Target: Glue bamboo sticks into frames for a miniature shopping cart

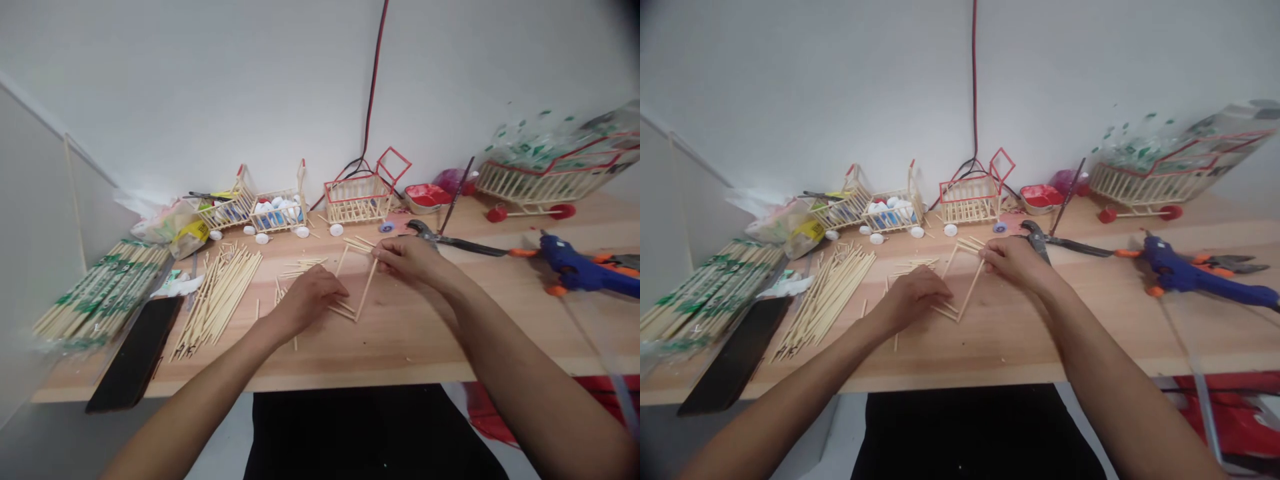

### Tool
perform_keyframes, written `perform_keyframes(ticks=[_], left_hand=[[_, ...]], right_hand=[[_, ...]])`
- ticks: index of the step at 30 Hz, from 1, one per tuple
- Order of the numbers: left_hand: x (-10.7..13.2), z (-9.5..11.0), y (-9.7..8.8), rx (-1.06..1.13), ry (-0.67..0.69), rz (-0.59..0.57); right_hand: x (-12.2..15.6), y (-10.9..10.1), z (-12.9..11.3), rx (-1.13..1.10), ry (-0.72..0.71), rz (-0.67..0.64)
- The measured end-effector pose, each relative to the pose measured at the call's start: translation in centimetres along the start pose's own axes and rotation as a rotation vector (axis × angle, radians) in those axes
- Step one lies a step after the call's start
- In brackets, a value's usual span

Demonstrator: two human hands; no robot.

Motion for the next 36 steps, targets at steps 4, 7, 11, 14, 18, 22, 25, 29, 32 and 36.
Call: perform_keyframes(ticks=[4, 7, 11, 14, 18, 22, 25, 29, 32, 36], left_hand=[[0.3, -1.3, -1.6, 0.081, -0.12, 0.125], [0.3, -1.8, -2.0, 0.087, -0.145, 0.118], [0.3, -1.9, -1.6, 0.04, -0.121, 0.026], [0.3, -1.8, -1.7, 0.01, -0.139, -0.003], [0.4, -1.9, -2.0, -0.033, -0.204, -0.025], [0.5, -2.0, -2.2, -0.04, -0.241, -0.036], [0.5, -2.1, -2.2, -0.056, -0.24, -0.022], [0.6, -2.0, -2.1, -0.033, -0.223, -0.027], [0.8, -1.7, -2.1, -0.012, -0.185, -0.028], [0.9, -1.5, -1.9, -0.043, -0.101, -0.023]], right_hand=[[0.1, 0.2, 0.3, -0.006, 0.012, -0.009], [0.1, 0.3, 0.4, -0.016, 0.013, -0.017], [0.2, 0.3, 0.5, -0.012, 0.029, -0.022], [0.1, 0.2, 0.4, 0.02, 0.007, -0.021], [0.1, 0.5, 0.0, 0.08, -0.011, -0.032], [0.2, 0.8, 0.0, 0.082, 0.03, -0.025], [0.4, 0.7, 0.0, 0.08, 0.036, -0.004], [1.1, 0.2, 0.1, 0.091, 0.033, 0.045], [2.1, 0.0, -0.2, 0.083, 0.048, 0.089], [3.5, 0.2, -0.8, 0.14, 0.119, 0.139]])
Point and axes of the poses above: each hand's wrist, its own x-axis away from the middle knuckle, its own y-axis out of the palm, z = x × y, the point moved 6 cm from there along -x, towards the middle knuckle, and after that the axes turned 15 degrees about -y, right-handed, at the moved point
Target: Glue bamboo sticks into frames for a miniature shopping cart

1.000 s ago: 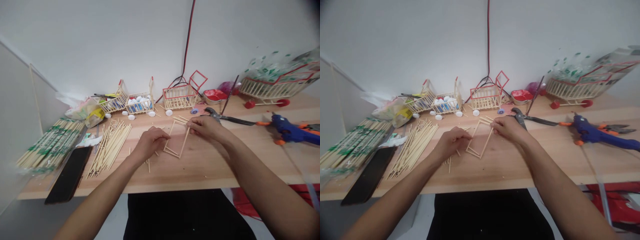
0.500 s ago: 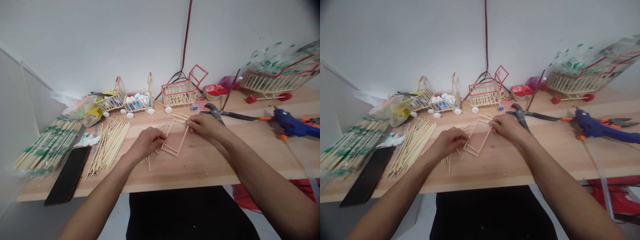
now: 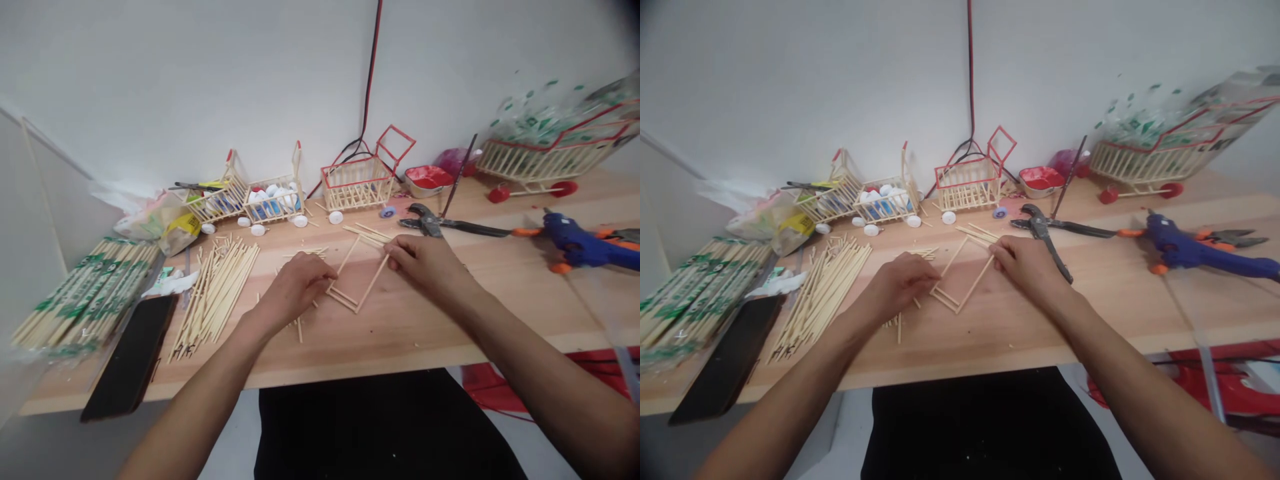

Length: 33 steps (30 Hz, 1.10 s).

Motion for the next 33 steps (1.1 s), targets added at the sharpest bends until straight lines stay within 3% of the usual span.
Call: perform_keyframes(ticks=[7, 14, 26, 29, 33], left_hand=[[0.2, 0.9, 1.0, -0.136, 0.122, -0.002], [-0.3, 2.0, 1.9, -0.22, 0.132, -0.038], [-1.0, 1.7, 2.4, -0.169, 0.15, -0.075], [-1.0, 1.5, 2.2, -0.128, 0.147, -0.069], [-1.0, 1.1, 0.5, -0.02, 0.11, 0.049]], right_hand=[[0.9, -0.1, -0.5, 0.086, 0.008, 0.075], [0.6, -0.1, -0.4, 0.104, 0.009, 0.046], [0.2, 0.2, -0.4, 0.116, 0.044, -0.026], [0.1, 0.3, -0.3, 0.118, 0.036, -0.038], [0.1, 0.3, -0.2, 0.127, 0.037, -0.052]])
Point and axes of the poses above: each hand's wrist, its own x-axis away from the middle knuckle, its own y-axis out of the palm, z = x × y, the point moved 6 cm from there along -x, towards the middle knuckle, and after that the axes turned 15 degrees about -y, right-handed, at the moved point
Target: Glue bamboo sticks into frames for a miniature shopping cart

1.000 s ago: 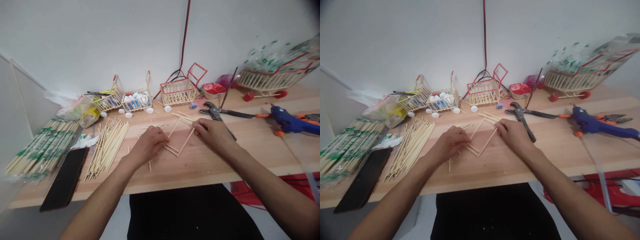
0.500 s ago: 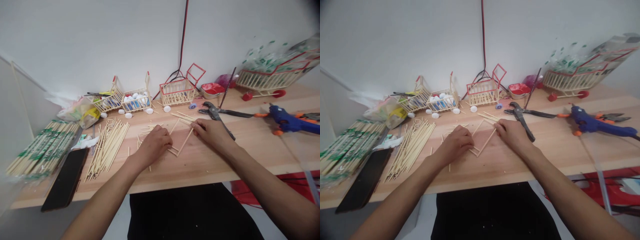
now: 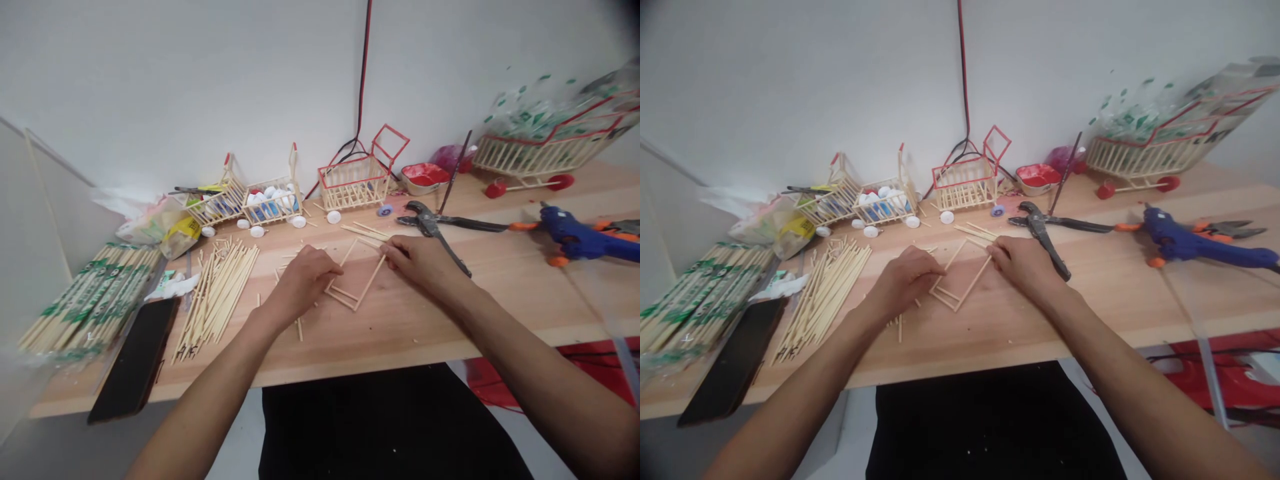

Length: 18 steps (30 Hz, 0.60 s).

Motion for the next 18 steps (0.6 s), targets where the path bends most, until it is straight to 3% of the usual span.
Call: perform_keyframes(ticks=[3, 7, 18], left_hand=[[0.1, -0.5, -0.9, 0.027, -0.04, 0.049], [0.2, -0.7, -0.9, 0.025, -0.026, 0.023], [0.1, 1.2, 2.1, -0.133, 0.141, -0.129]], right_hand=[[0.0, 0.0, 0.0, 0.014, 0.0, -0.006], [0.0, 0.0, 0.1, 0.025, 0.004, -0.014], [0.0, 0.0, 0.0, 0.02, -0.01, -0.009]])
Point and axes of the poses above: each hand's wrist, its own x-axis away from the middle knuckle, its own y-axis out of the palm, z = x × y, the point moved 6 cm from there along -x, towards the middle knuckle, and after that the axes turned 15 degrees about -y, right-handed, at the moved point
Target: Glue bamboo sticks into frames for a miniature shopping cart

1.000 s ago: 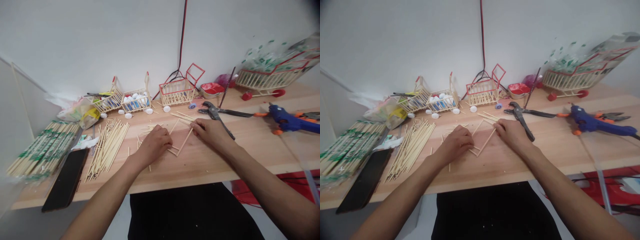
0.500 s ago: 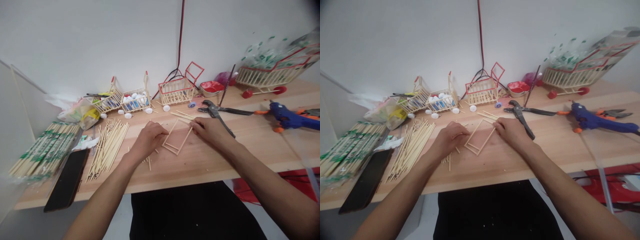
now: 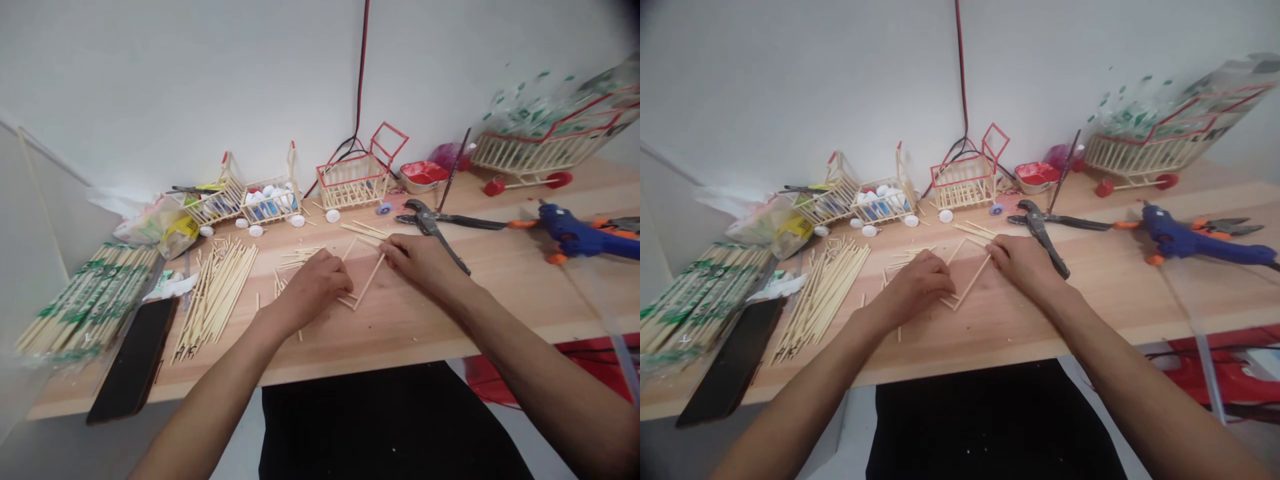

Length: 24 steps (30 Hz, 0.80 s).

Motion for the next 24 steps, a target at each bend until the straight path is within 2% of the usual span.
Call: perform_keyframes(ticks=[5, 10, 13, 18, 24], left_hand=[[-0.23, 0.84, 0.81, -0.13, 0.059, -0.044], [0.02, 0.74, 0.92, -0.242, 0.025, -0.003], [0.08, 0.56, 0.55, -0.171, 0.013, 0.043], [-0.06, 0.53, 0.55, -0.082, 0.077, 0.028], [-0.46, 0.26, 0.08, 0.009, -0.013, 0.114]], right_hand=[[-0.07, 0.02, -0.1, 0.0, -0.001, -0.002], [-0.09, -0.04, -0.19, 0.004, -0.003, -0.005], [-0.14, -0.06, -0.28, 0.007, -0.006, -0.011], [-0.24, -0.01, -0.23, 0.027, -0.01, -0.013], [-0.24, 0.06, -0.18, 0.011, -0.022, -0.017]])
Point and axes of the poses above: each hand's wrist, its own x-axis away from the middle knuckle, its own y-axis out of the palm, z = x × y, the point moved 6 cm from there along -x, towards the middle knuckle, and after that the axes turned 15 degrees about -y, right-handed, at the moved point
